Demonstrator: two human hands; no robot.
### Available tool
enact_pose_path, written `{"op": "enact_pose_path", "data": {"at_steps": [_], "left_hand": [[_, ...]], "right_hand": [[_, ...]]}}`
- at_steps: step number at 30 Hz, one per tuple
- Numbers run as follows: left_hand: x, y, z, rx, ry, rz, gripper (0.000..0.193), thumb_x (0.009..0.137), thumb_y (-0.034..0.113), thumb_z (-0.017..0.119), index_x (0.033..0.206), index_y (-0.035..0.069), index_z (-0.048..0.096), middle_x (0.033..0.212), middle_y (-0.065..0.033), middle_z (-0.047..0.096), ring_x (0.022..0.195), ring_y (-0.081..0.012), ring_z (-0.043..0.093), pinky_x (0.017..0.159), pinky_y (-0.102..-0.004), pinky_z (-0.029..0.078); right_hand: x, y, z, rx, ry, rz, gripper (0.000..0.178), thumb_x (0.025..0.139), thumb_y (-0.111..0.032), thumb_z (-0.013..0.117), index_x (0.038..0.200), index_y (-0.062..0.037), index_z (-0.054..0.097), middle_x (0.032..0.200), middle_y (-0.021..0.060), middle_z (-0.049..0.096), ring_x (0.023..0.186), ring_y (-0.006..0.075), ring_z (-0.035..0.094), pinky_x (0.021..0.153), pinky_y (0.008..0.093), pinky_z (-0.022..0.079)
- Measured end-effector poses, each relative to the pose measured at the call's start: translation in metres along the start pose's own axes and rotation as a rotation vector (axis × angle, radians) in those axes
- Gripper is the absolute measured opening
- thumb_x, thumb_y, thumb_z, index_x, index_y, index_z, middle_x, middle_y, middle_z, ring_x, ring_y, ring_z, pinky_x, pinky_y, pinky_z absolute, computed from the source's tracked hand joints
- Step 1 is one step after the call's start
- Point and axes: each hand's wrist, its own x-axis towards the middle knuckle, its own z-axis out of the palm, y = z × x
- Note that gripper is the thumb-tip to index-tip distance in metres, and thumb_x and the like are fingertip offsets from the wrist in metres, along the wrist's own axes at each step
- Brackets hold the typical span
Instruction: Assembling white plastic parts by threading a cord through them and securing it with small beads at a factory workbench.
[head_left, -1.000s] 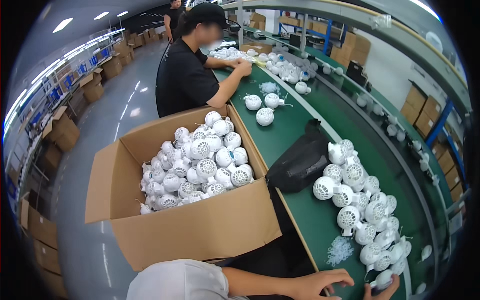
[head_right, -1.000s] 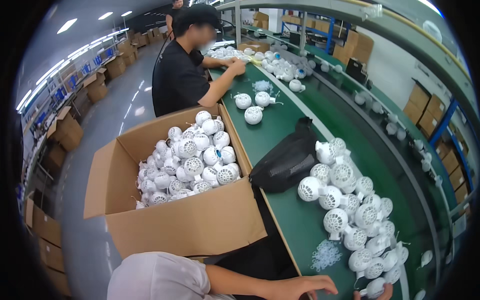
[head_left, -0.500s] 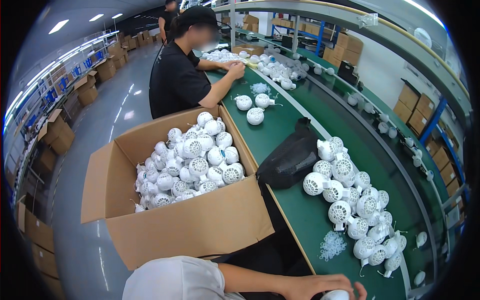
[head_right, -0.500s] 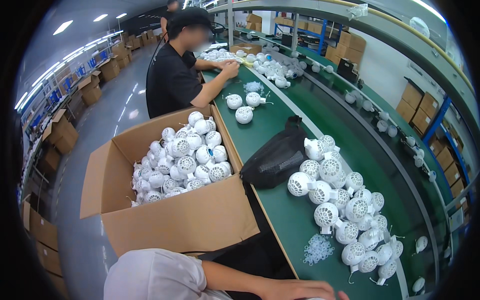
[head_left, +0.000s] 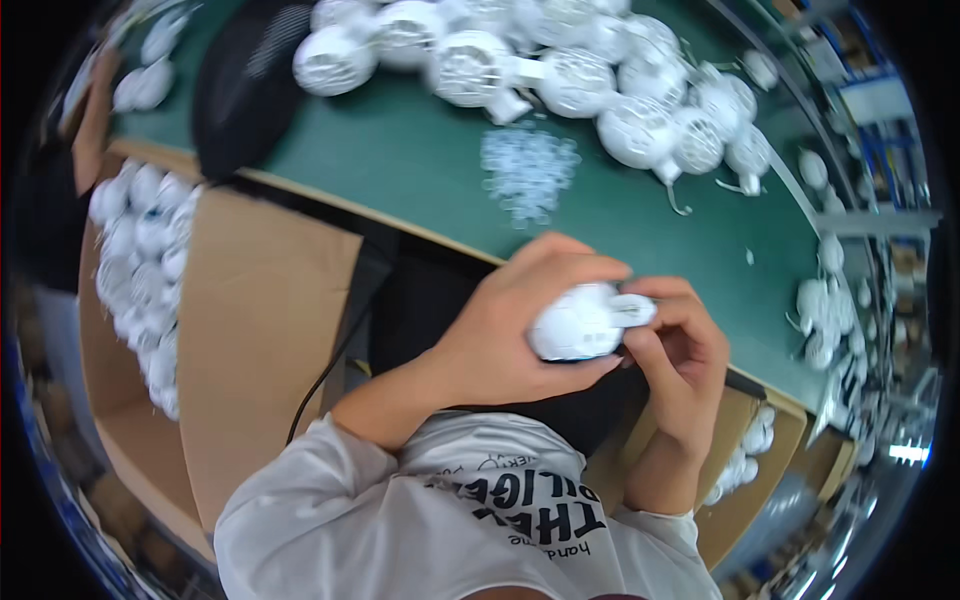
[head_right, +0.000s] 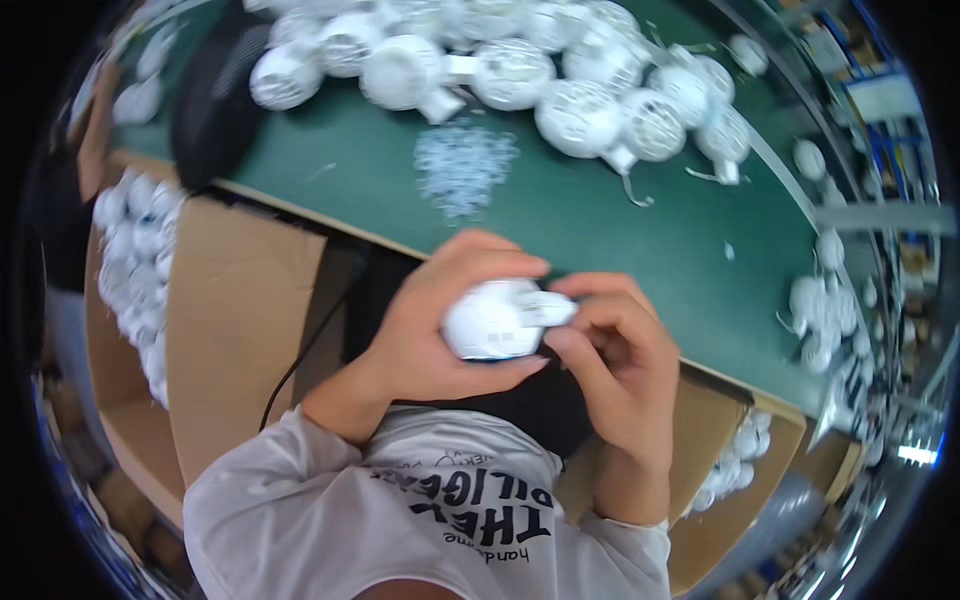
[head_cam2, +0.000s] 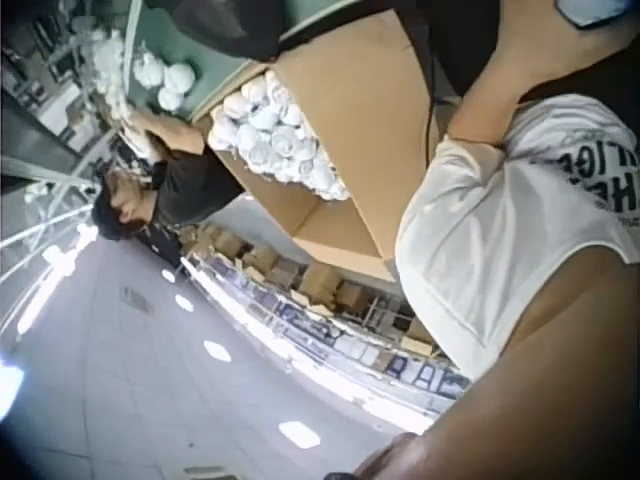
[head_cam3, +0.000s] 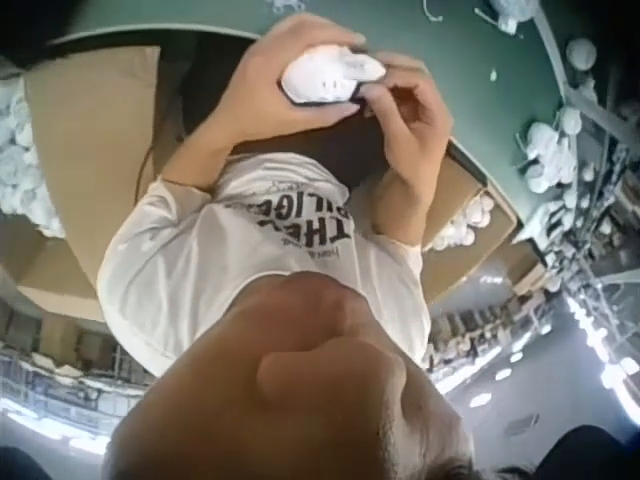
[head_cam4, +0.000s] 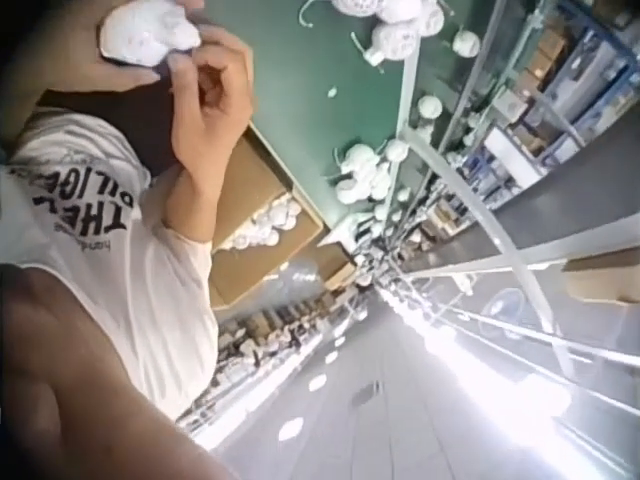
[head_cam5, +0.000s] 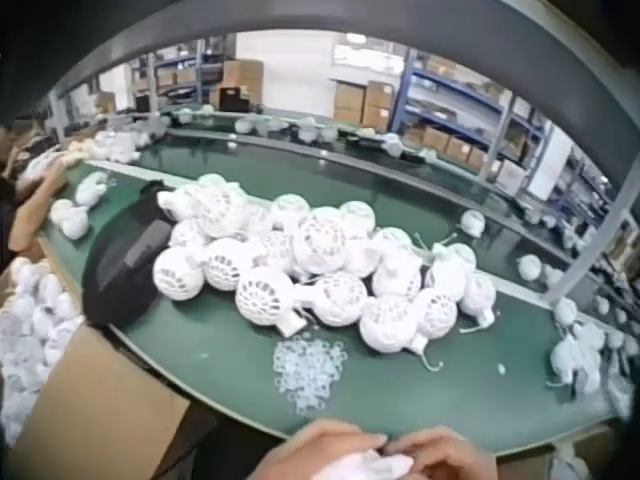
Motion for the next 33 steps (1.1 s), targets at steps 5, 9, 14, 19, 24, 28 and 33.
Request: {"op": "enact_pose_path", "data": {"at_steps": [5,9,14,19,24,28,33], "left_hand": [[-0.004,-0.008,0.015,-0.209,0.03,-0.107,0.084,0.072,0.012,0.087,0.143,0.0,0.046,0.108,-0.0151,0.066,0.095,-0.0242,0.067,0.084,-0.0327,0.053],[-0.018,-0.001,0.029,-0.234,0.023,-0.124,0.106,0.07,0.009,0.089,0.153,-0.002,0.022,0.108,-0.0159,0.065,0.093,-0.0185,0.066,0.084,-0.0289,0.052],[-0.022,0.002,0.025,-0.046,0.029,-0.039,0.121,0.07,0.009,0.091,0.157,-0.003,0.008,0.109,-0.0167,0.065,0.095,-0.0184,0.066,0.085,-0.0302,0.052],[-0.022,0.008,0.02,0.06,0.041,-0.048,0.124,0.07,0.012,0.092,0.157,-0.004,0.006,0.109,-0.0157,0.066,0.095,-0.0216,0.067,0.087,-0.0324,0.052],[-0.021,0.012,0.013,0.022,0.071,-0.137,0.106,0.072,0.017,0.091,0.152,-0.004,0.024,0.106,-0.0138,0.066,0.093,-0.0203,0.067,0.085,-0.0316,0.052],[-0.02,0.014,0.004,-0.139,-0.04,-0.2,0.075,0.074,0.018,0.088,0.134,-0.004,0.049,0.103,-0.0128,0.067,0.091,-0.0193,0.067,0.082,-0.0307,0.052],[-0.017,0.01,-0.005,-0.459,-0.151,-0.328,0.04,0.075,0.01,0.084,0.109,0.0,0.066,0.101,-0.0112,0.068,0.096,-0.0193,0.068,0.079,-0.0298,0.053]], "right_hand": [[-0.003,-0.008,-0.022,-0.258,0.09,-0.105,0.011,0.086,0.009,0.07,0.092,0.0028,0.063,0.09,0.0128,0.071,0.07,0.0177,0.066,0.063,0.0257,0.051],[-0.007,-0.021,-0.033,-0.428,0.163,-0.268,0.017,0.079,0.006,0.076,0.092,0.003,0.066,0.089,0.014,0.071,0.074,0.0234,0.068,0.066,0.0301,0.051],[0.0,-0.058,0.0,-0.779,-0.072,-0.27,0.016,0.081,-0.001,0.074,0.094,0.0033,0.066,0.097,0.0168,0.069,0.088,0.0256,0.066,0.08,0.036,0.052],[0.002,-0.05,0.009,-0.739,-0.19,-0.254,0.015,0.083,-0.008,0.074,0.09,0.0025,0.068,0.103,0.0195,0.069,0.088,0.028,0.066,0.088,0.0405,0.052],[0.003,-0.027,0.011,-0.383,-0.115,-0.272,0.016,0.089,-0.008,0.07,0.102,0.0006,0.066,0.112,0.0149,0.066,0.096,0.0269,0.064,0.092,0.0422,0.05],[0.005,-0.019,0.03,0.068,0.072,-0.168,0.015,0.097,-0.009,0.061,0.106,0.0019,0.061,0.114,0.0146,0.061,0.103,0.0253,0.06,0.099,0.0437,0.046],[0.024,-0.02,0.029,0.306,0.022,-0.175,0.016,0.099,-0.007,0.057,0.11,0.0037,0.059,0.112,0.0139,0.06,0.103,0.023,0.059,0.098,0.0403,0.046]]}}
